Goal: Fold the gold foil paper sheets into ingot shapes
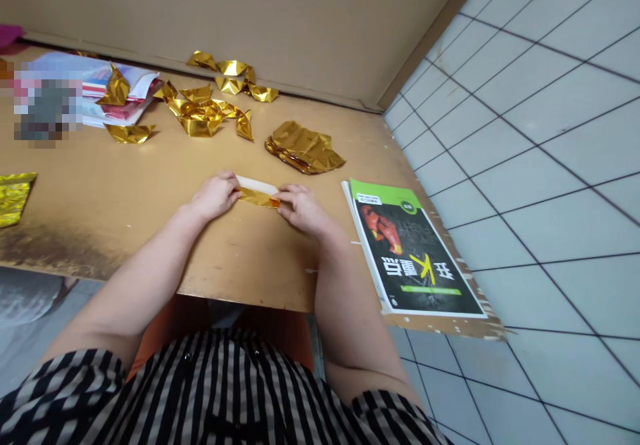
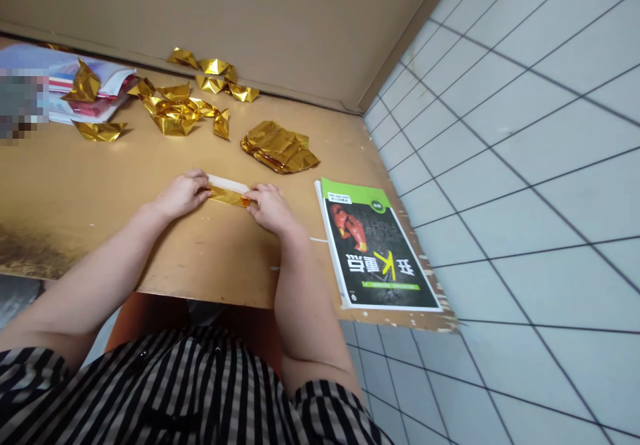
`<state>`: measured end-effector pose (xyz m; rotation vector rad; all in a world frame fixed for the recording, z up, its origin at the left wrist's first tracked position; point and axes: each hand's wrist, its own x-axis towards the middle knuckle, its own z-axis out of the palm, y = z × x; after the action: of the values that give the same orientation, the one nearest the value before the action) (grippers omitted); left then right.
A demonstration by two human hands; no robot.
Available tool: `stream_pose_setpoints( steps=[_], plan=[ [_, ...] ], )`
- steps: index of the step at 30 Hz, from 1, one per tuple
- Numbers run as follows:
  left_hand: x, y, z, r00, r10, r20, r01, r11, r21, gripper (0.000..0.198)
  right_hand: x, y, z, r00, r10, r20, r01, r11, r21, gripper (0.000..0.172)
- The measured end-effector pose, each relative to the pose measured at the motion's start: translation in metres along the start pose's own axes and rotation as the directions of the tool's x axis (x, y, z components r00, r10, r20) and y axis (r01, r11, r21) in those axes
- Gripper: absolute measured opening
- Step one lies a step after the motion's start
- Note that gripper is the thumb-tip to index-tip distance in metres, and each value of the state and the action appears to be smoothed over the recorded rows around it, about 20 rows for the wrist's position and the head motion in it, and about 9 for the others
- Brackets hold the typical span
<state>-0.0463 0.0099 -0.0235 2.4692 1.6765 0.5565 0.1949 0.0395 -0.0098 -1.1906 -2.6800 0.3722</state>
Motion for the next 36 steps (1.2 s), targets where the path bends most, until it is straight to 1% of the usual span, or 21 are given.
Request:
stream_pose_setpoints(
  steps=[3,6,9,13,15,18,22,26,32,36],
  plan=[
    [0.0,0.004,0.001,1.0,-0.011,-0.012,0.011,0.999,0.033,0.018,0.0,0.002,0.0,1.0,0.014,0.007,-0.014,1.0,0.023,0.03],
    [0.0,0.011,0.002,1.0,-0.014,0.022,0.012,0.999,0.051,0.023,0.0,0.003,0.0,1.0,0.019,0.003,-0.019,0.998,0.055,0.031],
    [-0.002,0.019,0.003,0.998,0.038,0.047,-0.041,0.997,0.06,0.028,0.001,0.004,0.002,0.999,0.023,-0.023,-0.021,0.996,0.092,0.029],
    [-0.006,0.028,0.007,0.99,0.129,0.063,-0.134,0.988,0.079,0.028,0.004,0.004,0.007,0.995,0.039,-0.092,-0.027,0.992,0.123,0.027],
    [-0.008,0.03,0.008,0.985,0.154,0.075,-0.161,0.983,0.089,0.034,0.006,0.002,0.009,0.992,0.056,-0.117,-0.04,0.99,0.132,0.026],
    [-0.011,0.032,0.009,0.979,0.16,0.125,-0.175,0.978,0.115,0.045,0.01,0.0,0.012,0.985,0.107,-0.139,-0.088,0.986,0.138,0.025],
    [-0.011,0.033,0.008,0.972,0.147,0.184,-0.176,0.973,0.152,0.051,0.013,-0.004,0.013,0.971,0.191,-0.145,-0.173,0.976,0.132,0.021],
    [-0.01,0.034,0.008,0.968,0.154,0.198,-0.189,0.968,0.168,0.054,0.016,-0.008,0.014,0.955,0.263,-0.139,-0.249,0.962,0.111,0.02],
    [-0.011,0.038,0.005,0.966,0.126,0.226,-0.164,0.974,0.159,0.058,0.022,-0.012,0.016,0.933,0.332,-0.137,-0.326,0.943,0.068,0.017],
    [-0.012,0.04,0.001,0.958,0.129,0.256,-0.173,0.972,0.158,0.06,0.024,-0.012,0.018,0.92,0.366,-0.143,-0.36,0.931,0.063,0.016]
  ],
)
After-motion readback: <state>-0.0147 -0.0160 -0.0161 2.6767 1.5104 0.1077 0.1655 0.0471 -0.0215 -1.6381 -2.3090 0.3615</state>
